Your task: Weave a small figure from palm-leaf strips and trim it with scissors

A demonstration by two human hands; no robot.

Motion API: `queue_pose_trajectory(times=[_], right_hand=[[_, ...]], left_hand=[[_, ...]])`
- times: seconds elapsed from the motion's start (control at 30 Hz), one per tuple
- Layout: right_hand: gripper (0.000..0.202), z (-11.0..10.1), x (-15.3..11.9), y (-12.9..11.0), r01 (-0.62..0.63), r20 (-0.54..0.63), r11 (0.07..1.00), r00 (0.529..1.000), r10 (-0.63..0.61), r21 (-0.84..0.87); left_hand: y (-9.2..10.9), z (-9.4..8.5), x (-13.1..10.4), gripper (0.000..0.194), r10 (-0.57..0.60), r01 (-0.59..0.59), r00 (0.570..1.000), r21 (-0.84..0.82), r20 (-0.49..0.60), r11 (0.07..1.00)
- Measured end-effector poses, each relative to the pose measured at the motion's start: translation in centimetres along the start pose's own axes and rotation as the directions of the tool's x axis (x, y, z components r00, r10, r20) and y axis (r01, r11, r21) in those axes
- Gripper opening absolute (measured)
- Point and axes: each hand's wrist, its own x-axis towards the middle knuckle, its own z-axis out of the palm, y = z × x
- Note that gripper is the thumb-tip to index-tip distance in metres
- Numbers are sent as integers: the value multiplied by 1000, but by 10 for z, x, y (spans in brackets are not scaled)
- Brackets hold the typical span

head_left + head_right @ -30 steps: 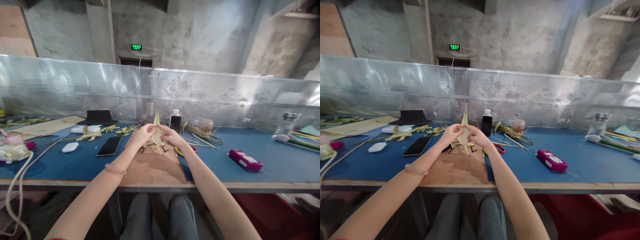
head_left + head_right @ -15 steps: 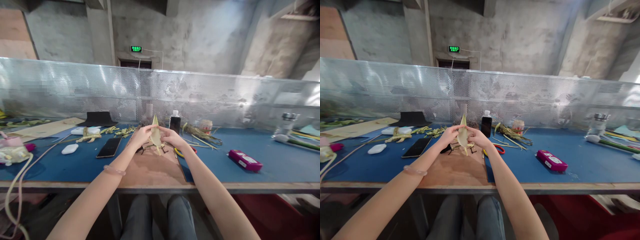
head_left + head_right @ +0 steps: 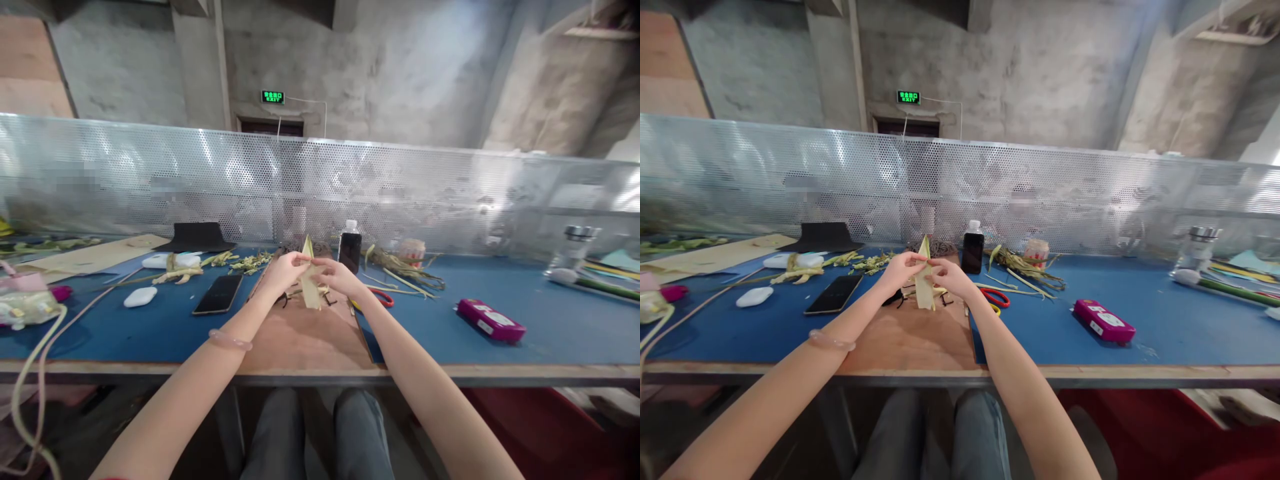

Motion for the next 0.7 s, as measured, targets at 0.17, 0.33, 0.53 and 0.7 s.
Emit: queue_pose_trajectory(times=[0.17,0.33,0.53,0.7], right_hand=[[40,1,3,2,28,-94,1000,995,-28,5],[35,-2,5,3,79,-95,990,993,-68,117],[38,-6,4,2,78,-20,963,997,-75,258],[36,-9,2,1,61,8,947,998,-67,316]], left_hand=[[1,2,0,35,37,-33,996,-43,82,999],[6,1,0,42,68,-56,990,-96,126,994],[11,-1,-3,46,80,-58,984,-140,161,989],[13,-2,-5,49,89,-62,979,-149,183,987]])
